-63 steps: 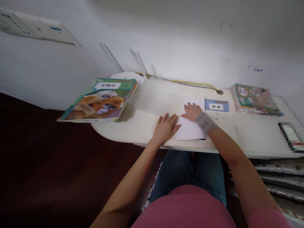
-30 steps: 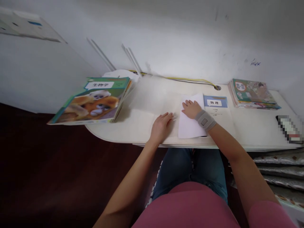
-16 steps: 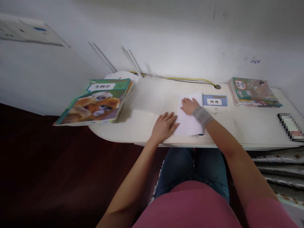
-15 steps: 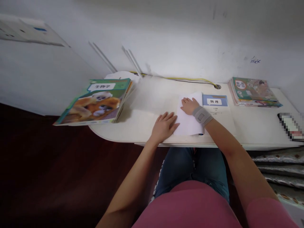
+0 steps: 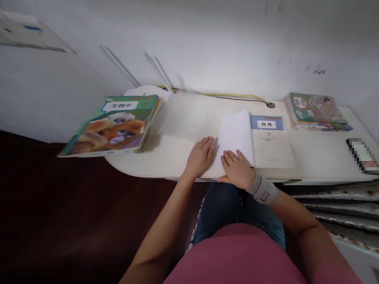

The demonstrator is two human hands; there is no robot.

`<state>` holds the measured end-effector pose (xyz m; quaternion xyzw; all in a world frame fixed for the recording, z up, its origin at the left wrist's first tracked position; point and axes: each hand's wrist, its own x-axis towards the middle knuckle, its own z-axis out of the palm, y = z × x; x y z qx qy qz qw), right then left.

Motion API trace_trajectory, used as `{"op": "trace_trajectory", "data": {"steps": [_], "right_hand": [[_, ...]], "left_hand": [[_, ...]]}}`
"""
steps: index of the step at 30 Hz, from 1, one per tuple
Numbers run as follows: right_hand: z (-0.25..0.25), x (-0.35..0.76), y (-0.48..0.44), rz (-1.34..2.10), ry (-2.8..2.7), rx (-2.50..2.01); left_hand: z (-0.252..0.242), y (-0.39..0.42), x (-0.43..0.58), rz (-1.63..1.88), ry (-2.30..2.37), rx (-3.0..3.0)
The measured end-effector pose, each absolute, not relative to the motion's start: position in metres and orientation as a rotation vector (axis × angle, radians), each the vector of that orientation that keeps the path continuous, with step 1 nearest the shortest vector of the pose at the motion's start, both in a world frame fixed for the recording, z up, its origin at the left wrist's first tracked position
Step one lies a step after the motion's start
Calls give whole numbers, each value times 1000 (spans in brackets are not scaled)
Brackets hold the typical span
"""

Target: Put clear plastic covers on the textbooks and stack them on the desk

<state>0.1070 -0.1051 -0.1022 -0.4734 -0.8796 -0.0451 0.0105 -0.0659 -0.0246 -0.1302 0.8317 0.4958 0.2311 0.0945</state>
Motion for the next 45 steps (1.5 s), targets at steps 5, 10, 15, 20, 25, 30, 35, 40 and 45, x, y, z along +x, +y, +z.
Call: {"op": "trace_trajectory", "data": {"steps": [5, 10, 15, 20, 25, 30, 35, 40, 45], "right_hand": [[-110, 99, -101, -74, -2719, -1448], [-95, 108, -101, -28, -2699, -1459], [-89, 123, -102, -112, -2611, -1652], [-102, 110, -108, -131, -2601, -1650], [-107, 93, -112, -143, -2591, -1664], [-106, 94, -103, -127, -2564, -1704], [-113, 89, -100, -139, -2530, -1723], [-111, 80, -105, -80, -2559, -1648], [-89, 125, -89, 31, -2486, -1645]], "left_hand": [[-132, -23, -67, 705, 1451, 2465], [-129, -25, -67, 616, 1461, 2537], [-128, -26, -65, 592, 1496, 2559], [-128, -27, -65, 619, 1500, 2547], [-130, -26, -65, 622, 1494, 2531], [-132, -25, -67, 638, 1473, 2540], [-135, -21, -69, 675, 1404, 2536], [-138, -20, -69, 715, 1398, 2543], [-137, -22, -69, 681, 1402, 2568]]}}
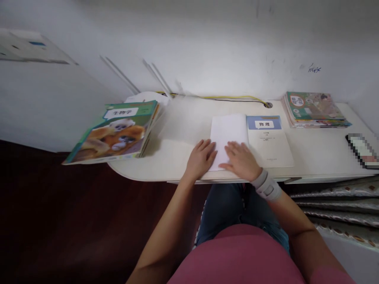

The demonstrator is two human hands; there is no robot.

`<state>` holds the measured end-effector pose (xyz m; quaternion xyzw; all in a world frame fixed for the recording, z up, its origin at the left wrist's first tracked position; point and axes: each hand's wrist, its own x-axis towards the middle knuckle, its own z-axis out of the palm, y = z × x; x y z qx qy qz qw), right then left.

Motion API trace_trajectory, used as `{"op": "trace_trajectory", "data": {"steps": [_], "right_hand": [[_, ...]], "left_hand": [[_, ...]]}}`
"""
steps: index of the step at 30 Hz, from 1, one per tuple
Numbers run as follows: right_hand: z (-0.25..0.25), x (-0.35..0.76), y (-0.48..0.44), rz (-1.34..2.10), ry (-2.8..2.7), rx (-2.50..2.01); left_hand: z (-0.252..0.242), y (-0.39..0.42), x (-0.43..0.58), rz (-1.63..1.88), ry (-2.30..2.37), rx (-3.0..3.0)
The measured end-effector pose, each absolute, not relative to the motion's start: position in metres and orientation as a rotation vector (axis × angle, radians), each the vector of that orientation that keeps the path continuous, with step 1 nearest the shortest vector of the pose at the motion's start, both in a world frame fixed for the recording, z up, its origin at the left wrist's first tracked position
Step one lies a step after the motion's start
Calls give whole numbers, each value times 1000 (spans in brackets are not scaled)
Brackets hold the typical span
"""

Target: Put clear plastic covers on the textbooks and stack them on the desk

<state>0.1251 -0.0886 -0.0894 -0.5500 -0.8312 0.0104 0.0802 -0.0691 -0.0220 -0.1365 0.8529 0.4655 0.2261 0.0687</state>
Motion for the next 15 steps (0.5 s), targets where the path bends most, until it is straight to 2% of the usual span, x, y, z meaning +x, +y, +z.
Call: {"op": "trace_trajectory", "data": {"steps": [7, 15], "right_hand": [[-102, 182, -34, 234, -2310, -1885], [-122, 168, -35, 58, -2369, -1877]], "left_hand": [[-140, -20, -70, 873, 1330, 2520], [-145, -21, -74, 1117, 1414, 2385]]}}
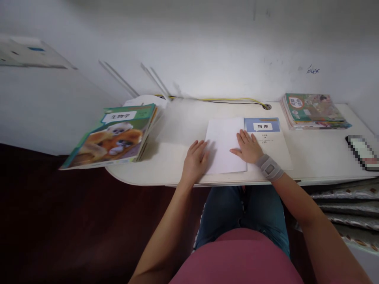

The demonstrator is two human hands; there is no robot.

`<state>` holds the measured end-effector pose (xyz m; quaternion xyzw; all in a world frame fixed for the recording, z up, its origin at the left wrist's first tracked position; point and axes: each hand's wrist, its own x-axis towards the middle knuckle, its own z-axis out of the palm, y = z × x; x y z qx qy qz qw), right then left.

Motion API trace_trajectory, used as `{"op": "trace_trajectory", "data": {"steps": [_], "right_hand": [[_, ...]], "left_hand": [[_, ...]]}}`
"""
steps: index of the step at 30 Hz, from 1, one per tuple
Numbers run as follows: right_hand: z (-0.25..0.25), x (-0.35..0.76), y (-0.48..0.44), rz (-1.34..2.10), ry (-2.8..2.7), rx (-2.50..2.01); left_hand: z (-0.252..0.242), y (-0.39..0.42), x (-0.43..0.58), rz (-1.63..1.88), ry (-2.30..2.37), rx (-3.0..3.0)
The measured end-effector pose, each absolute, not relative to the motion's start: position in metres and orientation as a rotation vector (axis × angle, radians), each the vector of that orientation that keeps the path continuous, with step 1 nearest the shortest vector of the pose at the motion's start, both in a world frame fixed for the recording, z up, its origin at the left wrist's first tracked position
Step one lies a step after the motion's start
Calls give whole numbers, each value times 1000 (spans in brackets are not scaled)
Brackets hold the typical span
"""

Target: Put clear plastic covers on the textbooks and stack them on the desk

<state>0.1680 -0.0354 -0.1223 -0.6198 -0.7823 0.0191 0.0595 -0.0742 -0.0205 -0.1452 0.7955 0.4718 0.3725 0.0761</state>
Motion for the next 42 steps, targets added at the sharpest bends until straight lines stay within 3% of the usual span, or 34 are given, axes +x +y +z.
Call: {"op": "trace_trajectory", "data": {"steps": [7, 13, 15, 21, 26, 33, 37, 42], "right_hand": [[-120, 160, -34, -24, -2362, -1929], [-122, 132, -78, -43, -2241, -1944], [-125, 126, -100, -42, -2224, -1866], [-131, 132, -126, 114, -2135, -1672], [-135, 140, -135, 361, -1846, -1477], [-128, 171, -157, 598, -1464, -1374], [-118, 203, -158, 656, -1247, -1350], [-125, 229, -150, 680, -1075, -1333]], "left_hand": [[-126, -30, -78, 1301, 1724, 2321], [-111, -35, -114, 816, 2072, 1966], [-108, -33, -124, 770, 1957, 1813], [-60, -41, -111, 1243, 1017, 1166], [-12, -58, -67, 1224, 694, 1225], [-75, -34, -7, 1462, 1002, 1343], [-108, 7, 21, 1301, 1103, 1776], [-111, 52, 56, 851, 1282, 2123]]}}
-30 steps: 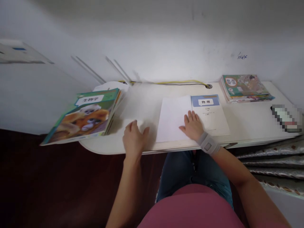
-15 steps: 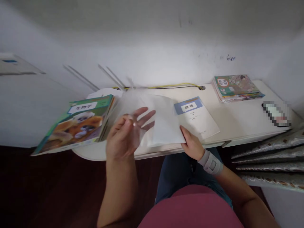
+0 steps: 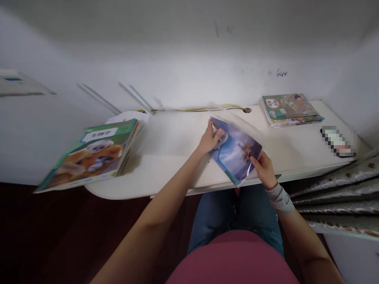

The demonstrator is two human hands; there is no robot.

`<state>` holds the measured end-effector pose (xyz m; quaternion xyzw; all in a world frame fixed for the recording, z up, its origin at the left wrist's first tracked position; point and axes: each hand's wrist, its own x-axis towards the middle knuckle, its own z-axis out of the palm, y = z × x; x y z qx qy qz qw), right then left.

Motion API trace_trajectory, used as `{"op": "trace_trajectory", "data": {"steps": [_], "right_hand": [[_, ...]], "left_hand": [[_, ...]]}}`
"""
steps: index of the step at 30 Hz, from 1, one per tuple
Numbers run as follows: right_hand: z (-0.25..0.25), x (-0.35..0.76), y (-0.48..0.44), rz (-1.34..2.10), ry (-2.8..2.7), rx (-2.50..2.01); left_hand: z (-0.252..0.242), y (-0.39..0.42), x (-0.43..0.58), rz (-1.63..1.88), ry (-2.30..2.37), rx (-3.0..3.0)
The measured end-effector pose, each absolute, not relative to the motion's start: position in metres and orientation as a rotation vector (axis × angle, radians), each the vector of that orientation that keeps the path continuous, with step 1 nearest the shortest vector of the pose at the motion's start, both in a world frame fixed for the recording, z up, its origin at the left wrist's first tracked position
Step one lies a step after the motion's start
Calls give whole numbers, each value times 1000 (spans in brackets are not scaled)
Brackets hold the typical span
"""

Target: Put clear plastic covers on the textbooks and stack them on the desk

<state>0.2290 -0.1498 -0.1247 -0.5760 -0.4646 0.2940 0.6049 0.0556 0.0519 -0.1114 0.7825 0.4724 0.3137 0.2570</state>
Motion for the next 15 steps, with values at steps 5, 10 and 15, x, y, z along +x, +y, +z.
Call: {"op": "trace_trajectory", "data": {"steps": [5, 10, 15], "right_hand": [[-146, 251, -142, 592, -977, -1382], [-147, 273, -129, 495, -955, -1439], [-131, 297, -104, 686, -902, -1353]], "left_hand": [[-112, 62, 65, 615, 1445, 2301], [-109, 61, 37, 540, 1472, 2214], [-103, 53, 6, 502, 1333, 2202]]}}
